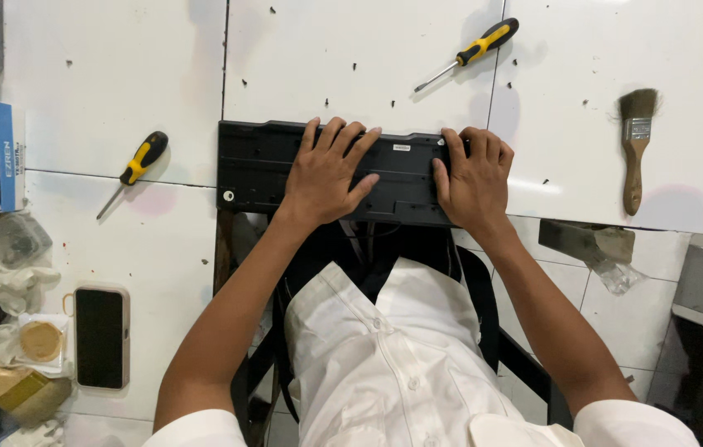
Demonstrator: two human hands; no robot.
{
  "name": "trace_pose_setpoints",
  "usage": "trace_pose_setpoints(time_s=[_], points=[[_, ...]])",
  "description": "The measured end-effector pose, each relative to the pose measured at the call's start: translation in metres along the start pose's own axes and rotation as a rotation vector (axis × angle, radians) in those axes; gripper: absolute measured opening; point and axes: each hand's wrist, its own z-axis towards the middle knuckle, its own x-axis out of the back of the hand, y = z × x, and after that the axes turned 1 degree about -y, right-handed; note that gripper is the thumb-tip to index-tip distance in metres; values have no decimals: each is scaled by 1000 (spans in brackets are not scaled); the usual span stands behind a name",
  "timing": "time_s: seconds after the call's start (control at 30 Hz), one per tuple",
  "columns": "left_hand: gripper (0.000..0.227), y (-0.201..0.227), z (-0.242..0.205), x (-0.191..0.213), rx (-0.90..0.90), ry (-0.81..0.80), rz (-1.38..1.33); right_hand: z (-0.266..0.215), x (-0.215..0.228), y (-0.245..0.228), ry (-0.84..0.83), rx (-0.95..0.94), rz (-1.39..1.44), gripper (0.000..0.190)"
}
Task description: The person cleans a black keyboard chassis with a brush, then places a transparent membrane sheet and a circuit board layer onto it. They align the layers and press them down, then place the black keyboard cover on top. Finally, they use a screwdriver to fasten screws into the back of the keyboard.
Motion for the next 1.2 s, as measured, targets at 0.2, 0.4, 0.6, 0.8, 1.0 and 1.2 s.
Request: trace_pose_setpoints(time_s=[0.2,0.4,0.6,0.8,1.0,1.2], points=[[74,2,1,0,-26,18,61,-3,2,-2,82,26,-11,42],[61,-11,1,-1,56,150,-288,-6,-3,5,85,42,-21,42],[36,-78,-48,23,336,314,-130,-4,-7,6,68,54,-32,39],[25,-119,-60,29,479,246,-243,-6,-8,7,28,40,-20,40],[30,-102,-60,35,532,164,-18,-9,3,0,1,43,-24,39],[54,-106,-58,53,695,225,-288,-9,11,7,69,-16,15,46]])
